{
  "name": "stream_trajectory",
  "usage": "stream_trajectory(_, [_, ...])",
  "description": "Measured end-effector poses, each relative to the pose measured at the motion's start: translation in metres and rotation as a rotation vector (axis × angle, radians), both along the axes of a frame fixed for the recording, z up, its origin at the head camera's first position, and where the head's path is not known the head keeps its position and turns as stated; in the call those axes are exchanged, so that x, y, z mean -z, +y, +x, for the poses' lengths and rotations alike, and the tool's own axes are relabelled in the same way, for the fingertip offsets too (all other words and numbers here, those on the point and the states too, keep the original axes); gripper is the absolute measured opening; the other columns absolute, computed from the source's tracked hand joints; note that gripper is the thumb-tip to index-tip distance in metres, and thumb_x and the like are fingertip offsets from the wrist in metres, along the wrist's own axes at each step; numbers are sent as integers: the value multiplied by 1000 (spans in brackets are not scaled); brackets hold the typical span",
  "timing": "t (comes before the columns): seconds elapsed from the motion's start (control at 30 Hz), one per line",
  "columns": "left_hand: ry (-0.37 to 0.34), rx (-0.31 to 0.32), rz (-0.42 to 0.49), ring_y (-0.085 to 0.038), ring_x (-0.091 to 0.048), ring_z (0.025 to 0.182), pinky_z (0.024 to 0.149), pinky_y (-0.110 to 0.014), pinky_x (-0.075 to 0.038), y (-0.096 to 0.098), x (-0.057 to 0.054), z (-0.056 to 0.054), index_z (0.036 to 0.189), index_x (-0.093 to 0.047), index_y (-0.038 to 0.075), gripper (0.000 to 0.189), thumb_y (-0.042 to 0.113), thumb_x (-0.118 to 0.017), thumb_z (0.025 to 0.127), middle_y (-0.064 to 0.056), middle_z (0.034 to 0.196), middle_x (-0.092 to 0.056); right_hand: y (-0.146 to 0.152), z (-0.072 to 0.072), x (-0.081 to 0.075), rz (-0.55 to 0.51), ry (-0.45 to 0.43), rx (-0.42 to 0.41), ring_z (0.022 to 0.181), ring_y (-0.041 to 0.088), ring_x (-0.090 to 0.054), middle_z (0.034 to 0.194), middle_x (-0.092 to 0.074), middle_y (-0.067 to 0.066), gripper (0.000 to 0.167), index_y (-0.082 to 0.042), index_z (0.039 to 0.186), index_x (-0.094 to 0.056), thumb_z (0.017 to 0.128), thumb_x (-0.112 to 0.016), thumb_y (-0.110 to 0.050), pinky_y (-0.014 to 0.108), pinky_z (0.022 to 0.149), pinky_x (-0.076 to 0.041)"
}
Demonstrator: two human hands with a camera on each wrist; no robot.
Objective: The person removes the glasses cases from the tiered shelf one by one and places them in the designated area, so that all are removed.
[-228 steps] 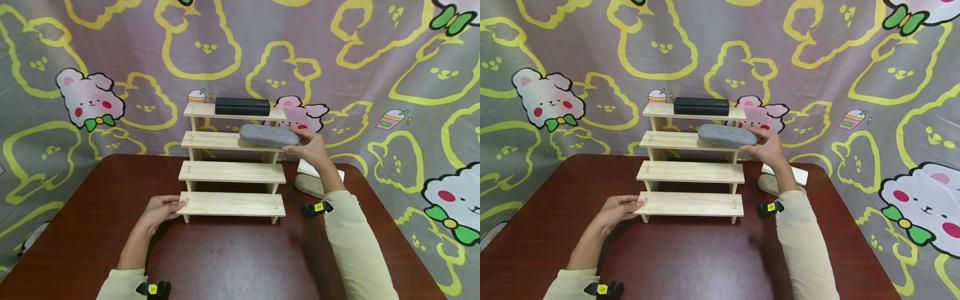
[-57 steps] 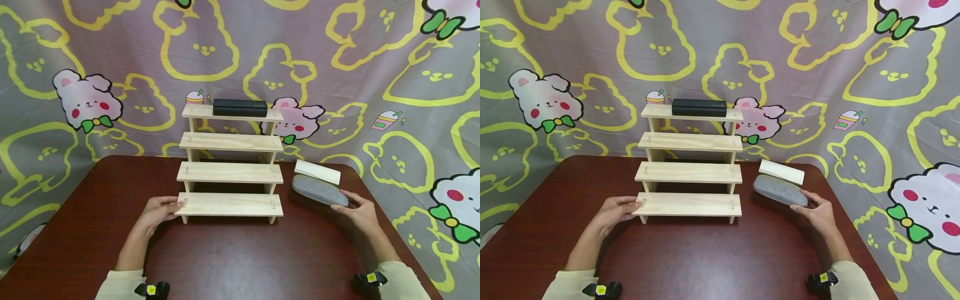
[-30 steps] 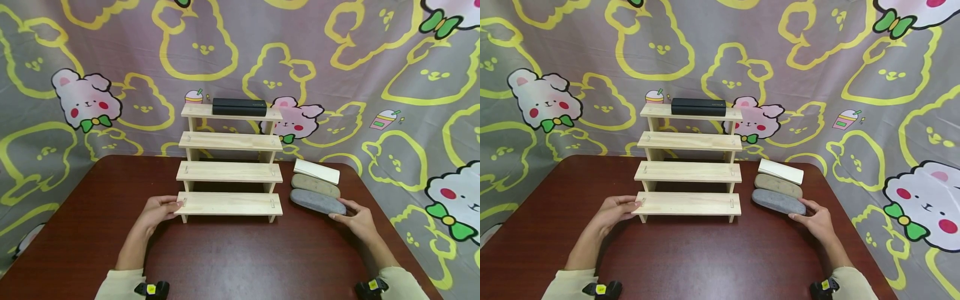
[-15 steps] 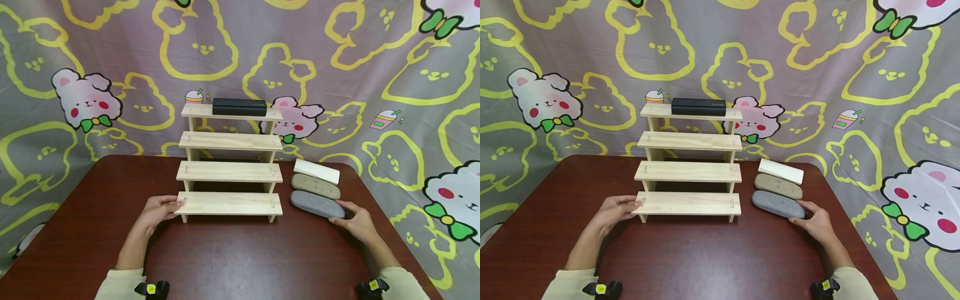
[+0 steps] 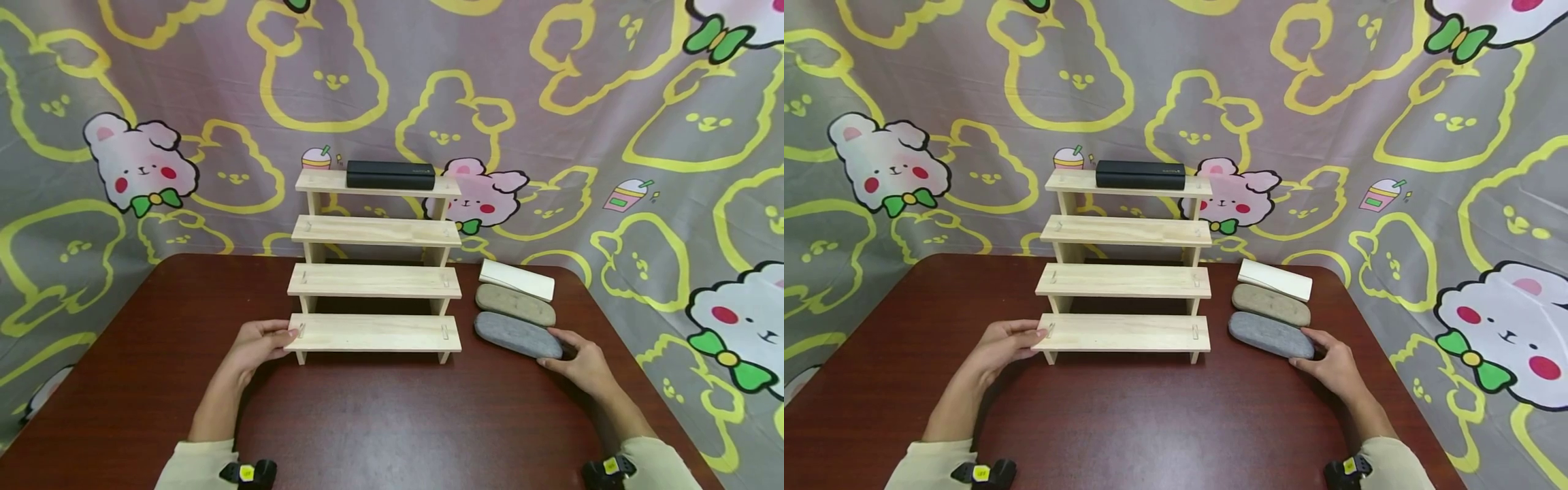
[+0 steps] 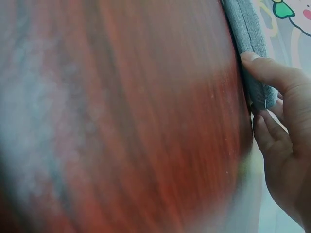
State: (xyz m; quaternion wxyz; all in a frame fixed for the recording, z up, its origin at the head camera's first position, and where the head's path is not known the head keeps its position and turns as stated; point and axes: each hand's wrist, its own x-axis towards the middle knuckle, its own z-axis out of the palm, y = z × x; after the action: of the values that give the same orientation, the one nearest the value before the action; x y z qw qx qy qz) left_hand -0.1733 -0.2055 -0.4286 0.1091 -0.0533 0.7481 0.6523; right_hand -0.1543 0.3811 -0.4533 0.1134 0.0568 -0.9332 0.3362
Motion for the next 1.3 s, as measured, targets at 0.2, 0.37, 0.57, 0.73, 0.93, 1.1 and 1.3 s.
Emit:
stream_trajectory(0.2, [3,6,3,4,-64,79,73,-15,-59,1,-1,1,140,-44,-20,56,10,-64,97,9,92,-68,0,0,0,46,4,4,98,-28,-39,127,-65,29,67,5,130,-64,73,-92,-14,-5,76,-38])
stream_trajectory(0.37, [4,4,-1,4,-64,78,72,-14,-58,1,-1,1,140,-45,-20,56,9,-64,97,10,89,-68,0,0,0,63,5,10,100,-27,-39,128,-65,29,67,4,130,-64,72,-92,-16,-5,77,-37])
stream_trajectory(0.57, [3,3,-4,4,-64,79,72,-14,-58,1,-2,1,140,-45,-20,56,10,-64,97,9,91,-68,1,0,0,56,26,-6,101,-27,-39,127,-66,29,68,4,130,-64,72,-93,-15,-5,78,-37])
stream_trajectory(0.73, [1,2,2,4,-64,79,73,-15,-59,1,-2,2,140,-44,-20,56,10,-65,97,7,93,-69,3,2,-1,-14,-13,-32,101,-28,-41,133,-61,32,72,5,137,-58,76,-90,-13,-4,79,-41])
stream_trajectory(0.93, [1,3,3,4,-64,79,73,-15,-59,1,-1,2,140,-45,-20,55,10,-64,97,8,92,-69,4,4,-6,-55,29,-25,103,-28,-46,128,-66,23,65,3,139,-57,83,-84,-14,-2,82,-42])
stream_trajectory(1.1, [4,5,5,4,-64,79,72,-15,-59,1,-1,1,140,-45,-20,56,10,-64,97,8,92,-70,0,3,-18,-53,72,-14,109,-27,-44,122,-61,-23,57,-3,141,-57,90,-78,-19,0,84,-38])
stream_trajectory(1.3, [0,5,0,4,-64,79,73,-15,-59,0,-1,1,140,-44,-20,56,10,-64,97,8,92,-70,-14,0,-32,-81,108,-46,113,-26,-45,125,-52,-34,54,-3,142,-56,93,-75,-16,-1,86,-41])
